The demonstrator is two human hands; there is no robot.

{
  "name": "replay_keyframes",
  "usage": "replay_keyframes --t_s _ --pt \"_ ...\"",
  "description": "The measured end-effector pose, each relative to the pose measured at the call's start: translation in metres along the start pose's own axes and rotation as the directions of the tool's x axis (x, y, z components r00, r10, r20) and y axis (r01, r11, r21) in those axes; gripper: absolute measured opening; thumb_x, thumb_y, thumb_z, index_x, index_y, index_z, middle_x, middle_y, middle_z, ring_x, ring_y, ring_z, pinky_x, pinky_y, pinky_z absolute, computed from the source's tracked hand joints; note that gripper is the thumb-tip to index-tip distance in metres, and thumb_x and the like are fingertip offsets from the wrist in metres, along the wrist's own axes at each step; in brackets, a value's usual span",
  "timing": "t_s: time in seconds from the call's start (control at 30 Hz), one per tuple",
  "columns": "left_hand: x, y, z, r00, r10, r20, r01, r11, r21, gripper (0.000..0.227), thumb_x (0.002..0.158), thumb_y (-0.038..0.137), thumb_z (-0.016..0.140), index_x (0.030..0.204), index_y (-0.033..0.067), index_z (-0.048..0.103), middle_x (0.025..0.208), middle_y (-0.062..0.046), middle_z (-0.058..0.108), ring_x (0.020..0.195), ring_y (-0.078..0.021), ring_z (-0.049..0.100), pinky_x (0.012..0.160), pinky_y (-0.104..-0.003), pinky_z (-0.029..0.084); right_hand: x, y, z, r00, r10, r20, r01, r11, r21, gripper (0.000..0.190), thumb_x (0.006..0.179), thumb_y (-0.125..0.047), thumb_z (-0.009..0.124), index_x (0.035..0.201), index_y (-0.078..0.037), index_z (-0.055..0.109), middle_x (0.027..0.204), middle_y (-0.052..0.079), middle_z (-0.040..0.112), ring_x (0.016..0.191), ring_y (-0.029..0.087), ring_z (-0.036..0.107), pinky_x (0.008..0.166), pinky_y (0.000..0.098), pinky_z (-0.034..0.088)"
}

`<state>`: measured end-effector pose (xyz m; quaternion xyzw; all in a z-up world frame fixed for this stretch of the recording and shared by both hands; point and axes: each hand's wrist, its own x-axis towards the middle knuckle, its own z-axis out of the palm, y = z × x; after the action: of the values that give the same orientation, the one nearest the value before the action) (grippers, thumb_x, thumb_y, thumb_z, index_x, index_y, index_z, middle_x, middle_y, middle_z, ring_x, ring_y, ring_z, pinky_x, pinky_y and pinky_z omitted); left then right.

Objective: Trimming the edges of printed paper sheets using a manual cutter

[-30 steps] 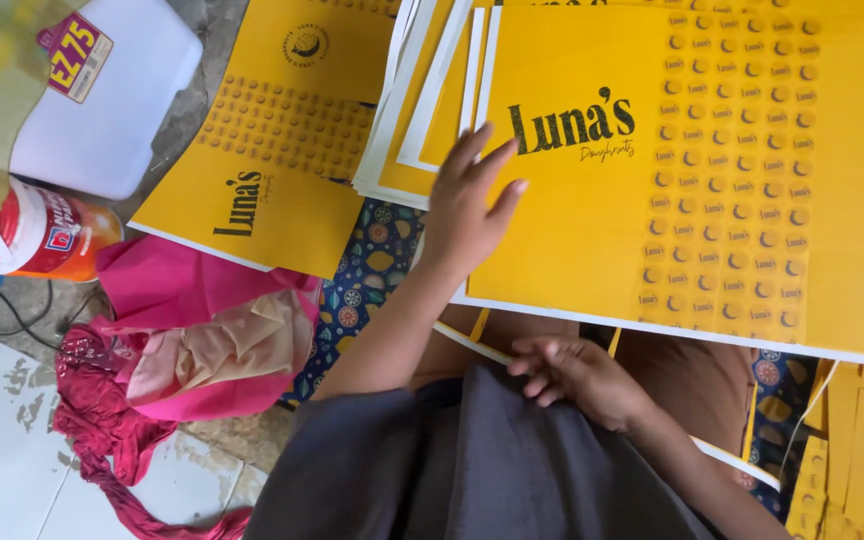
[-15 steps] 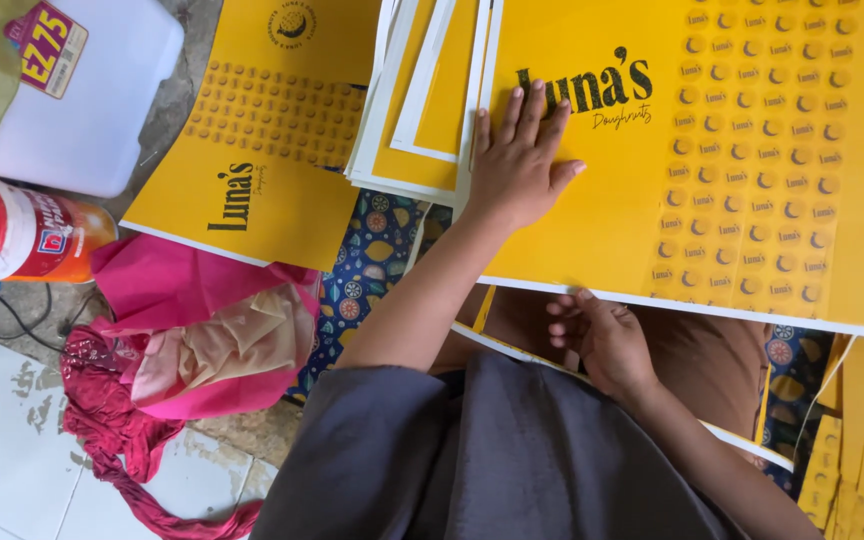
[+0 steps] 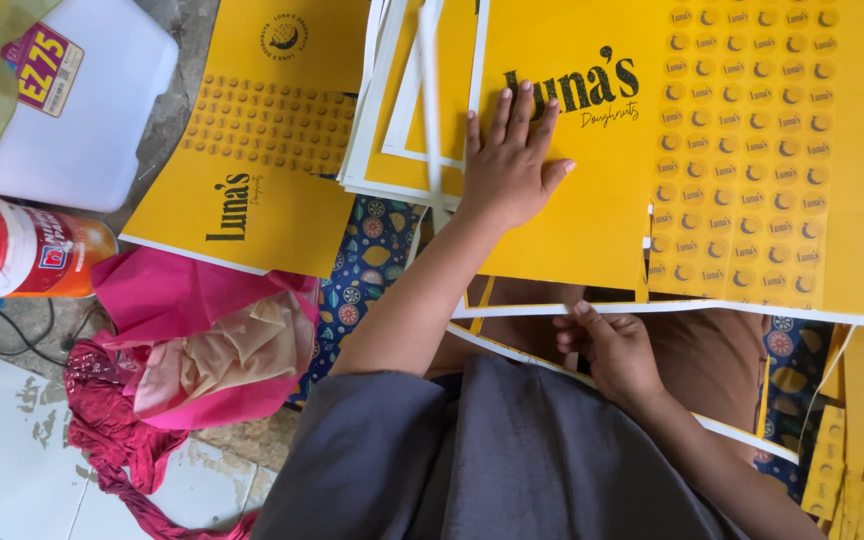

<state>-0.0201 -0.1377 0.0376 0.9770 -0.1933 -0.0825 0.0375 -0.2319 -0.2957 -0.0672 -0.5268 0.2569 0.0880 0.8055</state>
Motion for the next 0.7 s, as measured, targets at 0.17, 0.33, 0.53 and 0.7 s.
replay_keyframes --t_s 0.17,0.33,0.53,0.7 --pt "-0.007 -0.002 -0.008 1.000 0.018 -0.002 -0.018 1.000 0.007 0.078 0.103 0.067 0.010 0.166 0.0225 0.001 0.172 -0.010 -0.010 0.157 -0.0319 -0.010 0.126 -0.061 -0.004 0.001 0.005 -0.016 0.997 0.034 0.076 -0.033 0.999 -0.013 0.044 0.103 -0.037 0.058 0.097 0.004 0.072 0.086 0.021 0.076 0.065 0.027 0.071 0.062 0.0375 0.060" --pt "-0.008 0.002 -0.016 0.997 0.026 0.073 -0.027 1.000 0.007 0.077 0.104 0.064 0.010 0.165 0.0197 -0.001 0.171 -0.011 -0.012 0.156 -0.0325 -0.012 0.126 -0.060 -0.005 -0.004 -0.011 -0.033 0.991 -0.080 -0.108 0.100 0.978 0.186 0.065 0.110 -0.051 0.038 0.126 0.006 0.063 0.082 0.012 0.065 0.065 0.028 0.068 0.060 0.0404 0.060" --pt "0.000 -0.004 0.005 0.998 0.043 -0.043 -0.045 0.998 -0.036 0.077 0.104 0.063 0.021 0.166 0.0184 0.013 0.172 -0.014 -0.001 0.157 -0.0372 -0.003 0.123 -0.063 -0.001 -0.010 -0.026 -0.050 0.931 -0.174 -0.320 0.262 0.929 0.260 0.033 0.111 -0.026 0.055 0.089 -0.002 0.063 0.079 0.016 0.069 0.062 0.022 0.063 0.059 0.0329 0.056" --pt "0.000 -0.011 0.015 0.985 0.078 -0.155 -0.097 0.988 -0.119 0.074 0.108 0.058 0.036 0.167 0.0144 0.024 0.172 -0.021 0.007 0.160 -0.0398 0.005 0.122 -0.068 -0.002 0.008 -0.010 -0.068 0.891 -0.186 -0.414 0.333 0.888 0.318 0.031 0.110 -0.029 0.059 0.094 -0.003 0.060 0.079 0.016 0.068 0.063 0.031 0.073 0.057 0.0461 0.066"
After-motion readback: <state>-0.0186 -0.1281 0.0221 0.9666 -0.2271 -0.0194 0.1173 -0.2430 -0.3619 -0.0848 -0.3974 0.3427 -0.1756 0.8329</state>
